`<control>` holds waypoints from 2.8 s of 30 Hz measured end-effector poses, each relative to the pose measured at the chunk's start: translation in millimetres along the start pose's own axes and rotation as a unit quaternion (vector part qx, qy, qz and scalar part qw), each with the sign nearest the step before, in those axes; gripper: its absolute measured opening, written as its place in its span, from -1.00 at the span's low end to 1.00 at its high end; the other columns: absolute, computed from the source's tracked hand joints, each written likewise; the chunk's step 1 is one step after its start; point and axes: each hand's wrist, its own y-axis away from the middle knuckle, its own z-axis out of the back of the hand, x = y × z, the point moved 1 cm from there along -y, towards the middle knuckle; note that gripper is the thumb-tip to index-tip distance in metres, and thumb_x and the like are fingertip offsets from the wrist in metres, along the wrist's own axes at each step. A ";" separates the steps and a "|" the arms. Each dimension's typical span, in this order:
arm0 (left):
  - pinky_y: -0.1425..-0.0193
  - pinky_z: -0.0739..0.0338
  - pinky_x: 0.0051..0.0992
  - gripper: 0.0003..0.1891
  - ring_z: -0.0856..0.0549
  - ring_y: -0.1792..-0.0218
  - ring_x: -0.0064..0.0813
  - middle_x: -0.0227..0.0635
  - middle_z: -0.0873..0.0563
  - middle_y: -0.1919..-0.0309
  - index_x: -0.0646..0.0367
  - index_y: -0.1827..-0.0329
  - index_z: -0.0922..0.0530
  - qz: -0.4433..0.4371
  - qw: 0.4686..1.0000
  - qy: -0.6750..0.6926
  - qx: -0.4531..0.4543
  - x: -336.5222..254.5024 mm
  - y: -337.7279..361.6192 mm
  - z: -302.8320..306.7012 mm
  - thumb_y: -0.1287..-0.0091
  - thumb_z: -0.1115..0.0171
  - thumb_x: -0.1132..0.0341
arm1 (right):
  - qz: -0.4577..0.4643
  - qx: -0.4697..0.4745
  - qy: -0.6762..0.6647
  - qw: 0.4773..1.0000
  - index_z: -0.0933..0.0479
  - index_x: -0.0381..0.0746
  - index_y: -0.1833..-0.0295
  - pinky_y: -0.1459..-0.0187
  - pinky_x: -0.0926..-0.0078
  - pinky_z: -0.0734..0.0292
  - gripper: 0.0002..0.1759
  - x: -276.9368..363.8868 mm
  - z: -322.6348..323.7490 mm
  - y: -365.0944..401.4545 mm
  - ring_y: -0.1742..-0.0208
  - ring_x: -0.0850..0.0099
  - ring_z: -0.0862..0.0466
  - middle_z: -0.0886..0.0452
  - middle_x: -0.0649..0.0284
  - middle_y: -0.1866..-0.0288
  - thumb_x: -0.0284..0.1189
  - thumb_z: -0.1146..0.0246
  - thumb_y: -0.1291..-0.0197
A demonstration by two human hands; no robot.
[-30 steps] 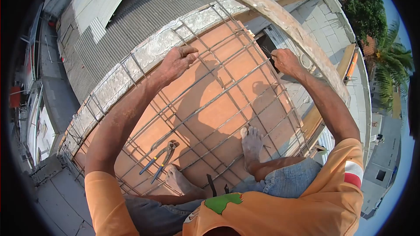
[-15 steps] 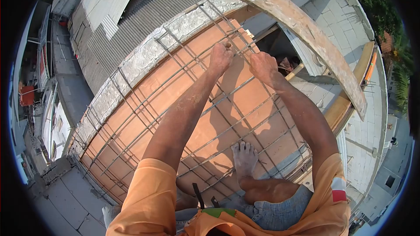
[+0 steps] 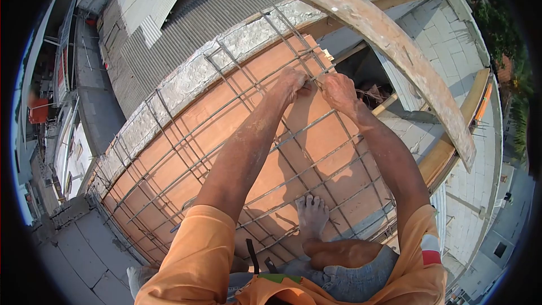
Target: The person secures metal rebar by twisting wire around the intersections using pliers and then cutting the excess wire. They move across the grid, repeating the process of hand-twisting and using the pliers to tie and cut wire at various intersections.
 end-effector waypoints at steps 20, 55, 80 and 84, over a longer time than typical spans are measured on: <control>0.50 -0.65 -0.26 -0.91 -0.71 0.44 -0.30 -0.13 -0.69 0.41 0.34 0.33 -0.64 -0.050 0.997 0.024 -0.060 34.0 -41.2 0.2 -0.33 -0.24 0.50 | -0.002 0.013 -0.004 1.000 -0.57 -0.34 0.33 0.21 0.04 -0.62 -0.90 -0.7 -6.2 -2.7 0.23 -0.08 -0.69 -0.65 -0.13 0.34 -0.54 -0.24 -0.03; 0.03 -0.56 -0.27 -0.81 -0.62 0.11 -0.16 -0.24 -0.71 0.22 0.21 0.10 -0.68 -0.510 0.779 -0.312 -0.188 42.4 16.4 -2.7 -0.24 -0.27 0.44 | -0.154 0.089 -0.096 0.979 -0.63 -0.37 0.31 0.06 0.04 -0.59 -0.72 7.4 3.9 -20.3 0.13 -0.10 -0.68 -0.68 -0.12 0.27 -0.34 -0.21 -0.07; 0.12 -0.57 -0.29 -0.77 -0.60 0.14 -0.22 -0.28 -0.64 0.21 0.15 0.14 -0.66 -0.476 0.772 -0.368 -0.205 42.7 13.5 -13.4 -0.12 -0.32 0.41 | 0.098 -0.056 -0.070 0.991 -0.53 -0.34 0.29 0.33 0.19 -0.59 -0.81 6.1 32.3 -26.6 0.35 0.04 -0.68 -0.61 -0.03 0.33 -0.43 -0.27 -0.06; 0.14 -0.57 -0.30 -0.84 -0.62 0.18 -0.22 -0.28 -0.65 0.28 0.16 0.19 -0.67 -0.486 0.765 -0.356 -0.229 40.9 9.8 -17.0 -0.17 -0.33 0.43 | -0.029 0.024 -0.183 0.982 -0.52 -0.32 0.28 0.32 0.15 -0.56 -0.80 -8.2 39.1 -31.2 0.37 0.01 -0.65 -0.61 -0.02 0.38 -0.44 -0.30 -0.03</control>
